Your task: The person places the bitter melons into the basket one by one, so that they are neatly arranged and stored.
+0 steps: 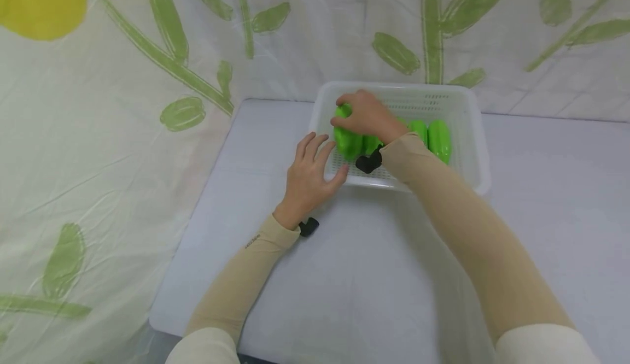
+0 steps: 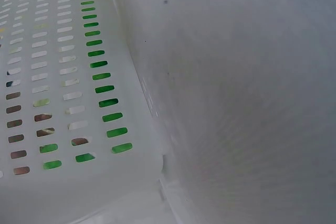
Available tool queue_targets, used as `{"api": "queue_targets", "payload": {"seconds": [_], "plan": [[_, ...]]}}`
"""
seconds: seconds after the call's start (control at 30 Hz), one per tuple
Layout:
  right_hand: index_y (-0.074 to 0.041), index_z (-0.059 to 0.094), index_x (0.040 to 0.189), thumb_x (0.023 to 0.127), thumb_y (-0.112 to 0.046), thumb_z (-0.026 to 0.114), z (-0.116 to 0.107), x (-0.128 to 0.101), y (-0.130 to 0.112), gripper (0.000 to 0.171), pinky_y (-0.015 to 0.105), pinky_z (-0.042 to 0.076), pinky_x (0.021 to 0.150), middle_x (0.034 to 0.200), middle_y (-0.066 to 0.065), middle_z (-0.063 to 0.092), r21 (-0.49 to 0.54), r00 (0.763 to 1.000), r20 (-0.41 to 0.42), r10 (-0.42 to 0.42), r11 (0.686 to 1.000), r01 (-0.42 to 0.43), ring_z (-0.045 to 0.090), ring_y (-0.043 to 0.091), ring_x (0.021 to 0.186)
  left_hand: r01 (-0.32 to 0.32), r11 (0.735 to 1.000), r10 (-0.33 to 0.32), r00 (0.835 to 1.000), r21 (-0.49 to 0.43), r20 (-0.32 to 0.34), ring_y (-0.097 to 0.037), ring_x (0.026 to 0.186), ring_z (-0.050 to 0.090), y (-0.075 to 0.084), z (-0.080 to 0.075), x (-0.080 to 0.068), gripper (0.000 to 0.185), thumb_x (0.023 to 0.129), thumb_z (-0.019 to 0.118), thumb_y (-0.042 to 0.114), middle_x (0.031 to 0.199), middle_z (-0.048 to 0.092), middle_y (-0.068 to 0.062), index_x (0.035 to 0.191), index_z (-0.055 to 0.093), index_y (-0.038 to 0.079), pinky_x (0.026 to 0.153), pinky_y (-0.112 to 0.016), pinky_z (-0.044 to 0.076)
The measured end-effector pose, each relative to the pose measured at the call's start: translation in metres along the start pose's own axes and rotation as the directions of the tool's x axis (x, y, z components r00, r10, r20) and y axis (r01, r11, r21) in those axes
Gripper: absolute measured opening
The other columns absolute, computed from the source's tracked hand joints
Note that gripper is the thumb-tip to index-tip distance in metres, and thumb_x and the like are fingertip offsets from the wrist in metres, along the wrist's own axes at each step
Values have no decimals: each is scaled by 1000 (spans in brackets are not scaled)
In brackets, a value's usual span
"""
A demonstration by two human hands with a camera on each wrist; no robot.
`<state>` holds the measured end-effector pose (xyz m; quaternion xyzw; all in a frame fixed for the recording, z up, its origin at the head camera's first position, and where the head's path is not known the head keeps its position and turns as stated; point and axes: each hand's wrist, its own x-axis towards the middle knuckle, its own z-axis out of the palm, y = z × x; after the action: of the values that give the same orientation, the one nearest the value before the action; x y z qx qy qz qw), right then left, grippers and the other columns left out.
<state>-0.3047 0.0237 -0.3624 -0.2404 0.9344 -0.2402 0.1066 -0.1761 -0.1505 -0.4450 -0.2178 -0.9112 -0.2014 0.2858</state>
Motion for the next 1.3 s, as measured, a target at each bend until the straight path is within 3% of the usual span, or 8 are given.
{"api": "queue_targets", "payload": {"seconds": [0.2,0.43,0.6,0.87,1.3], "plan": [[-4,53,150,101,-44,61,13,8,-4,63,53,39,117,150,22,54,-59,999,39,6,998,-3,44,39,142,-16,1000,16,1000,-1,-15,-40,142,47,-2,2,-1,52,98,61,43,140,62,-17,129,68,3,77,-45,64],[-6,53,151,102,-49,59,26,15,-4,65,58,45,112,153,25,50,-143,999,29,17,990,-13,48,44,140,-13,1000,13,1000,-11,-20,-39,142,47,0,1,0,51,97,63,43,140,62,-17,127,68,3,74,-45,64],[-7,52,152,103,-47,58,27,14,-4,64,60,47,109,154,28,46,-156,1000,20,20,988,-16,51,46,137,-17,1000,17,1000,-7,-24,-40,141,48,0,1,0,50,96,64,43,139,62,-16,127,69,4,68,-45,64],[-7,54,151,102,-41,58,29,14,-3,60,58,49,107,151,26,49,-161,1000,16,16,987,-14,53,43,133,-10,1000,10,1000,-9,-19,-40,142,48,-1,1,0,50,97,64,43,139,62,-15,127,69,4,73,-45,64],[-8,51,153,104,-45,58,30,13,-2,62,59,49,107,154,25,47,-162,999,30,27,987,-22,51,43,137,-8,1000,8,1000,-8,-12,-41,141,48,-1,0,0,50,96,65,42,139,62,-16,127,69,3,78,-47,64]]}}
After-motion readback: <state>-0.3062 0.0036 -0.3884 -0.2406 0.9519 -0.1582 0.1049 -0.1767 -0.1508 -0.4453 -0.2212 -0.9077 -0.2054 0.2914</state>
